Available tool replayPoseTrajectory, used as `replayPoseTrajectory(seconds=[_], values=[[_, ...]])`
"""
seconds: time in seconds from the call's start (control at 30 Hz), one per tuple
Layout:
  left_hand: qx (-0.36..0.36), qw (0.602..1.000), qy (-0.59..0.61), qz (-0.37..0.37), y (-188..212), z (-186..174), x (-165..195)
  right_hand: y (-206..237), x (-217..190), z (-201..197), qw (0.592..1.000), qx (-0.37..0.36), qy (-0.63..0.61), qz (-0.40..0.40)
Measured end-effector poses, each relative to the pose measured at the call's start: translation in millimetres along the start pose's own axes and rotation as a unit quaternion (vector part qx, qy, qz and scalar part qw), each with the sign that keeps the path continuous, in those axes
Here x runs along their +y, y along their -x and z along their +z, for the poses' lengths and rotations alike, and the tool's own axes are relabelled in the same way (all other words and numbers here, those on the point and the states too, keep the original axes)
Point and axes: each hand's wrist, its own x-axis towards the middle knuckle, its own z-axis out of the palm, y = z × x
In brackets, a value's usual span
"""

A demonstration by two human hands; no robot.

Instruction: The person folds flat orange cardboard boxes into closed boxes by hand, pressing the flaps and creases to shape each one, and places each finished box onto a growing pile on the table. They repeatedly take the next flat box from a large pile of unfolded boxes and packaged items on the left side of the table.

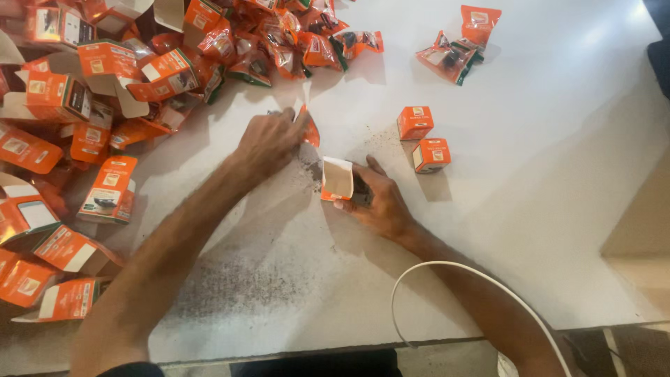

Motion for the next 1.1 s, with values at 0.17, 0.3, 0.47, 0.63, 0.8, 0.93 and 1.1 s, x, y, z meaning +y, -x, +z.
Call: replayPoseTrajectory(seconds=[0.17,0.3,0.47,0.63,0.8,0.93,1.1], values=[[0.097,0.960,0.247,-0.087,56.9,-45.1,48.7,-5.0,-7.6,0.6,1.000,-0.010,-0.006,0.022],[0.233,0.926,0.248,0.166,71.3,-46.7,83.9,-7.0,-16.1,3.8,0.999,-0.035,-0.032,0.013],[0.150,0.978,0.071,0.129,66.3,-30.0,83.8,-7.9,-17.8,4.1,0.999,-0.031,-0.011,-0.014],[0.127,0.981,0.105,0.104,68.7,-24.0,88.3,-6.3,-13.9,4.7,0.999,-0.043,0.000,-0.011],[0.196,0.964,0.170,-0.050,59.0,-15.6,114.1,-5.8,-17.3,7.2,0.996,-0.032,0.040,-0.077],[0.208,0.919,0.297,-0.157,54.6,-15.6,110.3,-3.4,-23.3,8.7,0.998,-0.026,0.024,-0.057],[0.017,0.845,0.447,-0.294,52.6,-13.0,96.4,4.6,-26.9,18.2,0.999,0.027,0.041,0.007]])
